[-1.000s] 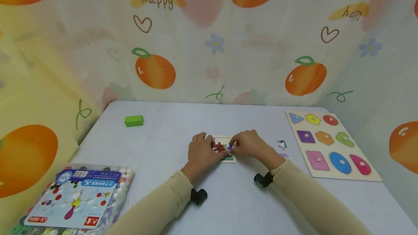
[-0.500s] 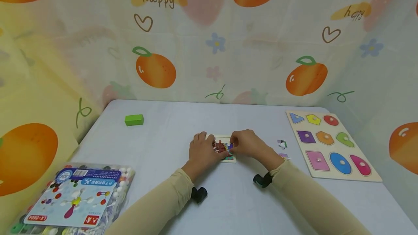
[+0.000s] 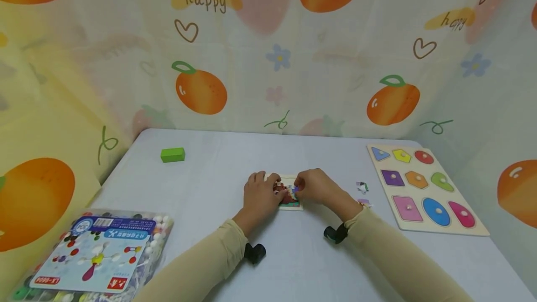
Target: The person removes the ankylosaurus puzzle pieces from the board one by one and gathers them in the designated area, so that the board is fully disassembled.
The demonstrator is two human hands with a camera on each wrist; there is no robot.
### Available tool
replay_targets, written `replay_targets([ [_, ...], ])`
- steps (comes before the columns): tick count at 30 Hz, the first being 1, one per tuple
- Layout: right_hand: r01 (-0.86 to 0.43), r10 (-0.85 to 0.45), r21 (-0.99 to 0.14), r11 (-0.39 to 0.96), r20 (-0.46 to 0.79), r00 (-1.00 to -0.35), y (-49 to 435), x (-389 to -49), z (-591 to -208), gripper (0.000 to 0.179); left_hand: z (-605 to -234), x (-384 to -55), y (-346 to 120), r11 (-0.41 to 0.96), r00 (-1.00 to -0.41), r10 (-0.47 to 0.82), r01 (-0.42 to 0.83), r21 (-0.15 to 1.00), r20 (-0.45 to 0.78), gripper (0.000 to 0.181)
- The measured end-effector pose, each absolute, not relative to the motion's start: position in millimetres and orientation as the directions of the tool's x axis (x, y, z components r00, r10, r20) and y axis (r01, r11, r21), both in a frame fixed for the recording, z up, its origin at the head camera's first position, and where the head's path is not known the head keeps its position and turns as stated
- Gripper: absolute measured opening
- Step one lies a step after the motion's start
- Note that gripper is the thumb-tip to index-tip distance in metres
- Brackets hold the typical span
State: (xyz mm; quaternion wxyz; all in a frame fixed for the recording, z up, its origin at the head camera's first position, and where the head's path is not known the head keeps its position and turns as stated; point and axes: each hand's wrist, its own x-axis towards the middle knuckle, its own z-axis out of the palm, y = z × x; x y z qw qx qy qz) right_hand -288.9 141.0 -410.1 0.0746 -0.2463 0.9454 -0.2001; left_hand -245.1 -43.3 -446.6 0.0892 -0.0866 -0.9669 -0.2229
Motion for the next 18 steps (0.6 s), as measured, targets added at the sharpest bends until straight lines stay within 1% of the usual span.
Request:
replay_targets([
  [4,-0.424,-0.484,-0.427,0.799,-0.039,-0.874,140.3,-286.8,-411.5,0.018,-443.5,-243.7,-43.0,0.901,-0.963,0.153,0.227,0.37,0.22,0.025],
  [8,-0.408,-0.48,-0.469,0.783,-0.038,-0.877,140.8,-284.6,-410.0,0.021,-441.8,-243.9,-42.2,0.913,-0.964,0.169,0.232,0.336,0.206,0.026],
  [12,-0.393,-0.479,-0.5,0.772,-0.05,-0.877,140.8,-283.6,-409.1,0.025,-443.4,-244.7,-40.9,0.911,-0.967,0.171,0.227,0.345,0.187,0.034],
  [15,-0.395,-0.481,-0.496,0.773,-0.052,-0.875,140.8,-283.7,-409.8,0.025,-445.1,-245.4,-40.1,0.91,-0.968,0.17,0.226,0.346,0.185,0.042],
  [18,-0.388,-0.466,-0.473,0.791,-0.057,-0.883,143.6,-283.4,-407.9,0.025,-445.6,-246.2,-39.7,0.915,-0.969,0.167,0.221,0.339,0.182,0.042],
])
